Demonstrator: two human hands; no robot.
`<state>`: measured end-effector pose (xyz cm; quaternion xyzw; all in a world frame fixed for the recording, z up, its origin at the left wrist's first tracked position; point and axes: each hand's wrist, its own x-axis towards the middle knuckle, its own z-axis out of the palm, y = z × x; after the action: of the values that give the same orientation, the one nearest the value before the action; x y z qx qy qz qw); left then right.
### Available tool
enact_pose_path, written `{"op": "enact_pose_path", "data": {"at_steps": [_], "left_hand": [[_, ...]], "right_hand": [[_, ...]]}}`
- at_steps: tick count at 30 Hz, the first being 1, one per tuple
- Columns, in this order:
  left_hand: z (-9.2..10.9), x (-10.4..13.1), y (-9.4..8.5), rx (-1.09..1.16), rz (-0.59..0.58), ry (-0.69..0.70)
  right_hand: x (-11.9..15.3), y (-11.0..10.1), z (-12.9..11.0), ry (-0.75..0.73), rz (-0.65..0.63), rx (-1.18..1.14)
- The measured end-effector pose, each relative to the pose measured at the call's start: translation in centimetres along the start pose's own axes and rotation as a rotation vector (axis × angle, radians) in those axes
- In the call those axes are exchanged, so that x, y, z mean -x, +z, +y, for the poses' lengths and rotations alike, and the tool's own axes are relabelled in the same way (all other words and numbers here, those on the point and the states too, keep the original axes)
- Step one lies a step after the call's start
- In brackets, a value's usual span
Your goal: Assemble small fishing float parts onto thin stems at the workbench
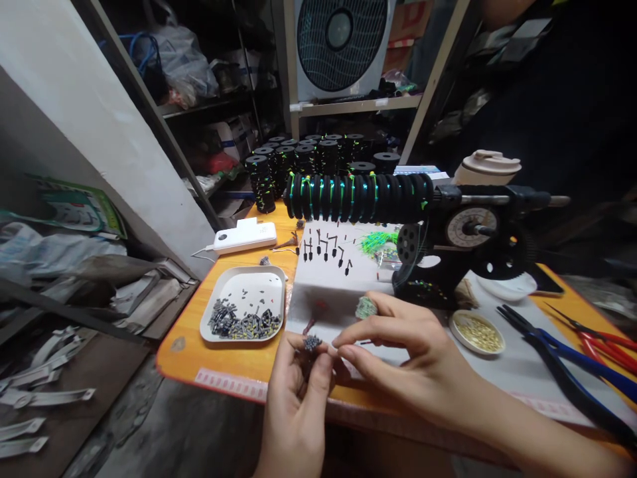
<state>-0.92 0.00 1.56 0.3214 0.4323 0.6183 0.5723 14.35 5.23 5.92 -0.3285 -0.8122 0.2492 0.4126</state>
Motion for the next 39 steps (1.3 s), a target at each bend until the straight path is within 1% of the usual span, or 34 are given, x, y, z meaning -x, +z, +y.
{"op": "enact_pose_path", "data": {"at_steps": [2, 4, 9, 12, 16, 18, 23, 26, 28, 30, 33, 36, 39], "left_hand": [[0.0, 0.1, 0.0, -0.023, -0.014, -0.02], [0.1, 0.2, 0.1, -0.073, -0.015, -0.007], [0.3, 0.2, 0.2, -0.094, 0.031, 0.079], [0.3, 0.1, 0.1, -0.082, 0.035, 0.09], [0.1, 0.0, 0.1, -0.045, 0.028, 0.062], [0.1, 0.0, 0.2, -0.03, 0.031, 0.034], [0.2, 0.2, 0.6, -0.002, 0.012, -0.092], [0.0, 0.3, 0.8, -0.02, -0.012, -0.098], [-0.4, 0.3, 0.9, 0.024, -0.01, -0.08], [-0.8, 0.4, 1.0, 0.119, 0.018, -0.041], [-1.4, 0.4, 1.0, 0.222, 0.028, 0.096], [-1.5, 0.3, 0.8, 0.209, 0.006, 0.201], [-1.4, 0.3, 0.5, 0.199, -0.011, 0.221]], "right_hand": [[-0.1, 0.0, 0.1, -0.002, 0.026, 0.01], [-0.2, 0.0, 0.1, -0.011, 0.033, 0.031], [-0.2, -0.3, 0.1, -0.04, -0.008, 0.046], [-0.1, -0.3, 0.0, -0.051, -0.032, 0.04], [0.0, -0.3, 0.0, -0.042, -0.051, 0.03], [0.0, -0.2, -0.1, -0.038, -0.037, 0.025], [0.1, 0.0, -0.1, -0.042, -0.008, -0.005], [0.2, 0.1, -0.2, -0.049, 0.012, -0.002], [0.2, 0.2, -0.4, -0.046, 0.033, 0.025], [0.1, 0.3, -0.5, -0.046, 0.057, 0.05], [0.0, 0.3, -0.5, -0.051, 0.066, 0.039], [0.1, 0.3, -0.1, -0.048, 0.054, -0.002], [0.4, 0.4, 0.4, -0.045, 0.059, -0.014]]}}
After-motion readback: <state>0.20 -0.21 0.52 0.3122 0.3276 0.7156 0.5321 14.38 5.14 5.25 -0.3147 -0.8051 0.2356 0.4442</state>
